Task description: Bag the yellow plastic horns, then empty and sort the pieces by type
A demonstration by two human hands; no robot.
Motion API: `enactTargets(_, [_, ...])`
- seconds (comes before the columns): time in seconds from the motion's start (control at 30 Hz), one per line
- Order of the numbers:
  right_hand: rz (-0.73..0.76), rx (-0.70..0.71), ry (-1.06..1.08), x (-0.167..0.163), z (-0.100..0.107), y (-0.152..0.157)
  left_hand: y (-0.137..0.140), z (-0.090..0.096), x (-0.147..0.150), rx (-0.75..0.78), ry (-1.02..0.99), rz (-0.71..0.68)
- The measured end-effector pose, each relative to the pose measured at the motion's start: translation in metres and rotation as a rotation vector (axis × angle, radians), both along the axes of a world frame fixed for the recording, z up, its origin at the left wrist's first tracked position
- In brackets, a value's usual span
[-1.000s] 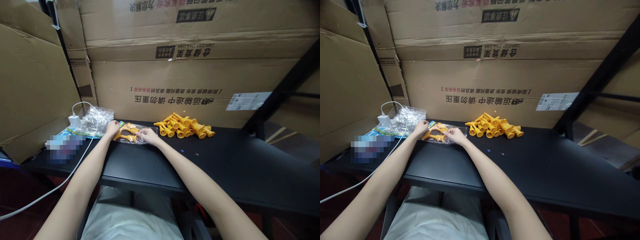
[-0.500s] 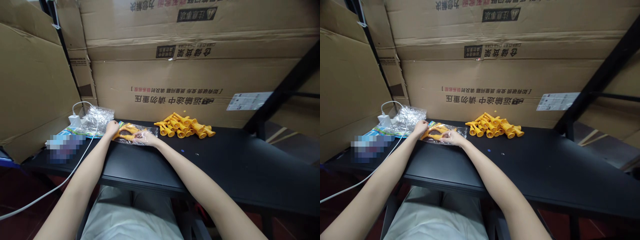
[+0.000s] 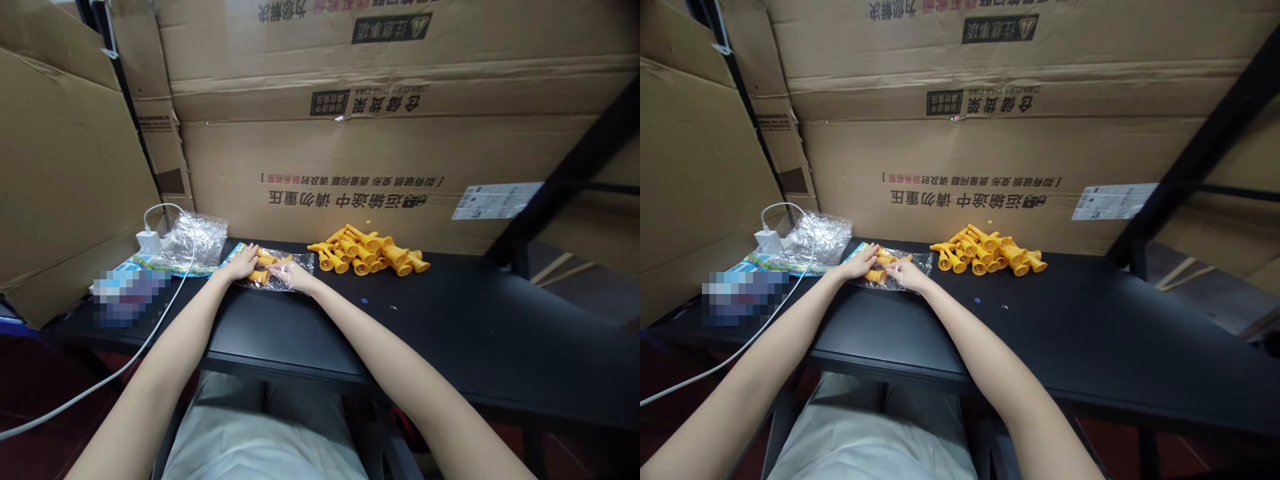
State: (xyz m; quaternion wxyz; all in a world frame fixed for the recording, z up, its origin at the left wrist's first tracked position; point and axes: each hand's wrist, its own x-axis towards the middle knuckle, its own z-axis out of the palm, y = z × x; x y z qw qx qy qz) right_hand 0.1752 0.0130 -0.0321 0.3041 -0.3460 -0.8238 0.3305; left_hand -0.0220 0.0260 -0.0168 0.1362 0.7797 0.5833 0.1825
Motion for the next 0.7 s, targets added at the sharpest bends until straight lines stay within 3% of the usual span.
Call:
enactTargets(0.3, [0.018,0.014,0.047,-0.002,-0.001,0.000,0.000,-0.002,0.000,-0.037,0.115,-0.033])
enactTargets(0.43, [-0.017,-0.102,0.046,0.002,0.011,-0.008,-0.002,0.001,0.002,-0.067,0.150,-0.013])
enactTargets(0.57, [-0.208,-0.176,-0.018,0.019,0.031,-0.011,-0.004,0.005,-0.001,-0.072,0.175,0.044])
enactTargets(0.7, [-0.626,0.141,-0.236,0.047,0.051,-0.011,-0.006,0.009,-0.010,-0.055,0.189,0.136])
